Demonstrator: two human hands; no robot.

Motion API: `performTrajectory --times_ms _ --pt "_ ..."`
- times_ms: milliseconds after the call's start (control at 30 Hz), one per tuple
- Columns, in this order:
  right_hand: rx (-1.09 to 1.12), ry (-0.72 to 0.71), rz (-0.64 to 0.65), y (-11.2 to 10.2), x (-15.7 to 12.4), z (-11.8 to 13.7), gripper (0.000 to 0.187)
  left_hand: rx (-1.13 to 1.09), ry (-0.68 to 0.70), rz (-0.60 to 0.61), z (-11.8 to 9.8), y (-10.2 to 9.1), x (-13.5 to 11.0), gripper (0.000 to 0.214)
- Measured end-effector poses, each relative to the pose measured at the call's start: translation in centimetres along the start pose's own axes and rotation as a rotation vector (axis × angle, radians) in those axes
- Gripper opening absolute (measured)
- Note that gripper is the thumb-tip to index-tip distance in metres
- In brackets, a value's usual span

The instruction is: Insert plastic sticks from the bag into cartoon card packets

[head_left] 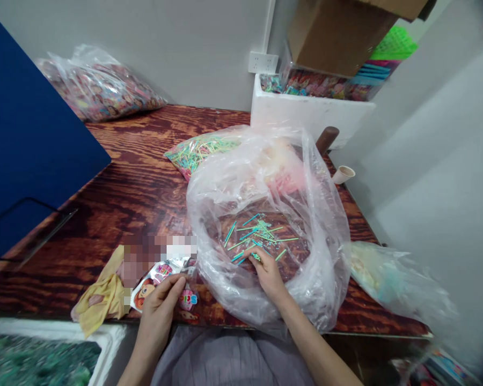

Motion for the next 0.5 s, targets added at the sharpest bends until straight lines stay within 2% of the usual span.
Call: performTrajectory --times_ms 167,367,500 --pt "-0.011 -0.009 0.000 0.07 -0.07 -0.12 0.018 -0.055 -0.089 0.049 0.56 0.68 -0.51 0.050" --pt "-0.017 0.000 -0.007 0.07 -0.09 -0.06 0.017 -0.016 0.001 0.032 0.39 0.35 -0.13 0.045" --pt "-0.025 0.000 -0.004 0.04 -0.12 0.08 0.018 -0.020 -0.024 0.065 0.39 0.45 -0.08 0.045"
Point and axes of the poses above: each hand's wrist, its own x-axis towards the middle knuckle, its own y-axis out of the palm, z = x × y, the point moved 5 cm from there along x, towards the middle knuckle, and after that the axes turned 10 degrees about y, right-handed, at the moved point
